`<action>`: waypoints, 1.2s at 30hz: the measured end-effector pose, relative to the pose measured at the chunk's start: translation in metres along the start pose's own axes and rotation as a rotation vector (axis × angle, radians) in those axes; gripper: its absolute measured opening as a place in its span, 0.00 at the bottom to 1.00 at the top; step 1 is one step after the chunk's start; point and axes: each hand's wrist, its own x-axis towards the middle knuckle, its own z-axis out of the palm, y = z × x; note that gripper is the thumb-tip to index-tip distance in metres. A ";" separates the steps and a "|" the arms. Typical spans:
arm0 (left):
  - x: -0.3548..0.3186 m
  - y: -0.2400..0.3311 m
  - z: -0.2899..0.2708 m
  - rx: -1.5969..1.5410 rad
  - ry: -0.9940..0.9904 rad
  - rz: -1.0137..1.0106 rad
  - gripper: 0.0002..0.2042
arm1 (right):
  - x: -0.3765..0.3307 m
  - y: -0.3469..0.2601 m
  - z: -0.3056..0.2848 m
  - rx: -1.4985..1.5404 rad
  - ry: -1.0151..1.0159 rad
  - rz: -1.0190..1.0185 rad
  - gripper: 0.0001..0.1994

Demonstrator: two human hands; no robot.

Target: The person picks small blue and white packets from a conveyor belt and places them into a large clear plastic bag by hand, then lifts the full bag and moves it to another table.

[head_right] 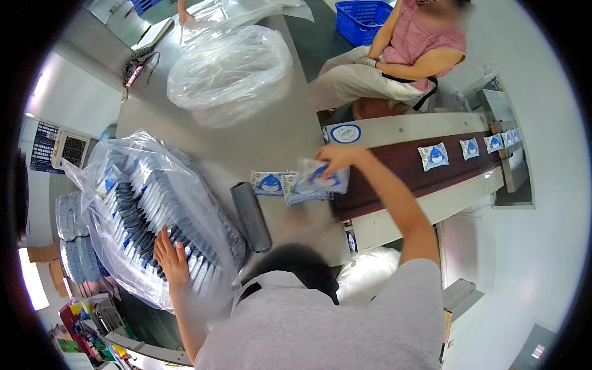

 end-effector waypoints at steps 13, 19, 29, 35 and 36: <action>-0.005 -0.004 0.000 0.030 0.063 -0.024 0.29 | -0.007 -0.144 0.206 -0.804 0.410 0.515 0.45; -0.008 -0.006 -0.001 0.021 0.094 -0.011 0.30 | -0.001 -0.163 0.185 -0.090 0.301 0.850 0.39; -0.018 0.000 -0.014 -0.003 0.074 -0.042 0.30 | 0.145 -0.358 0.036 0.736 0.696 -0.306 0.31; -0.038 -0.002 -0.045 -0.340 0.090 0.006 0.20 | 0.294 -0.395 0.046 -0.761 0.390 -0.314 0.48; -0.039 -0.002 -0.049 -0.426 0.179 0.000 0.13 | 0.306 -0.390 0.056 -0.719 0.315 -0.325 0.46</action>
